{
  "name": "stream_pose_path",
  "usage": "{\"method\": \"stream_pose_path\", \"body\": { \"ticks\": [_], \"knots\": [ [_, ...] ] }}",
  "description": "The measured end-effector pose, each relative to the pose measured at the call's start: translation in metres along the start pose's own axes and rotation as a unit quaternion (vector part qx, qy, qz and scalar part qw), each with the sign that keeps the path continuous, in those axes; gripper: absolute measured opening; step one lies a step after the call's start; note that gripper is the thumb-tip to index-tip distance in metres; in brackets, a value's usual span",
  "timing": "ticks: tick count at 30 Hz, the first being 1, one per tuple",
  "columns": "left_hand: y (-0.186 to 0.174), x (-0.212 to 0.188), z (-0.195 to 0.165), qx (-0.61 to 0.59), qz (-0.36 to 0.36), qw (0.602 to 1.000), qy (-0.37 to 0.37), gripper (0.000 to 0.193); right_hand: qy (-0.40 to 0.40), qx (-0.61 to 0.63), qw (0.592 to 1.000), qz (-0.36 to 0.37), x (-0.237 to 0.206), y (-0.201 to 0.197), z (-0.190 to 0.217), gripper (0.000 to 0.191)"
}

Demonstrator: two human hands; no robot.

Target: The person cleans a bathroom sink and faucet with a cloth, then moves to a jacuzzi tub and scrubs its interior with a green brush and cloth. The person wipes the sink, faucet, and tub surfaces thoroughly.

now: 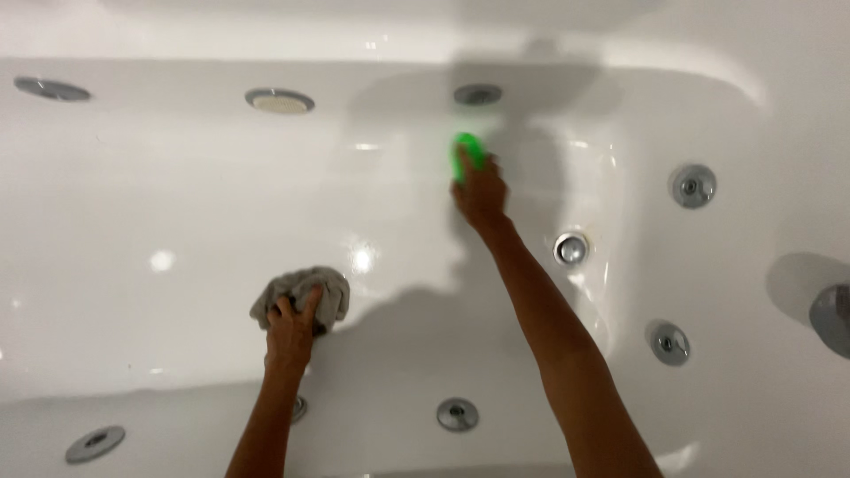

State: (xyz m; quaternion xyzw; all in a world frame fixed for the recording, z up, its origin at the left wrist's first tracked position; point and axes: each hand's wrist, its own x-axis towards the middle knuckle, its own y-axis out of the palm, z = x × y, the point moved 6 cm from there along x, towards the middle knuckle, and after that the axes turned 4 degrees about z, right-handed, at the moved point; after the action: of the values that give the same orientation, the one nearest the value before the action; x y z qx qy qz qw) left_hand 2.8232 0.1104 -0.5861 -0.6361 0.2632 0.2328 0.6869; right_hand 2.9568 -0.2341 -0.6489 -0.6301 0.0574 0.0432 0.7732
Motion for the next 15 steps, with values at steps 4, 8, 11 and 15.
{"method": "stream_pose_path", "body": {
  "ticks": [4,8,11,15],
  "knots": [
    [0.012,-0.004,0.001,0.018,0.049,0.999,-0.009,0.101,-0.021,-0.024,0.999,0.018,-0.002,-0.019,-0.041,0.069],
    [0.02,-0.004,0.004,0.029,0.063,0.998,-0.011,0.108,0.191,0.1,0.976,-0.015,-0.021,-0.058,-0.14,0.083],
    [0.015,-0.003,0.001,0.056,0.044,0.997,-0.013,0.1,0.188,0.099,0.976,-0.052,-0.018,-0.04,-0.094,0.083],
    [0.005,-0.009,-0.003,0.056,0.045,0.997,-0.017,0.102,0.037,0.131,0.99,-0.02,-0.015,0.002,0.041,0.082]
  ]
}}
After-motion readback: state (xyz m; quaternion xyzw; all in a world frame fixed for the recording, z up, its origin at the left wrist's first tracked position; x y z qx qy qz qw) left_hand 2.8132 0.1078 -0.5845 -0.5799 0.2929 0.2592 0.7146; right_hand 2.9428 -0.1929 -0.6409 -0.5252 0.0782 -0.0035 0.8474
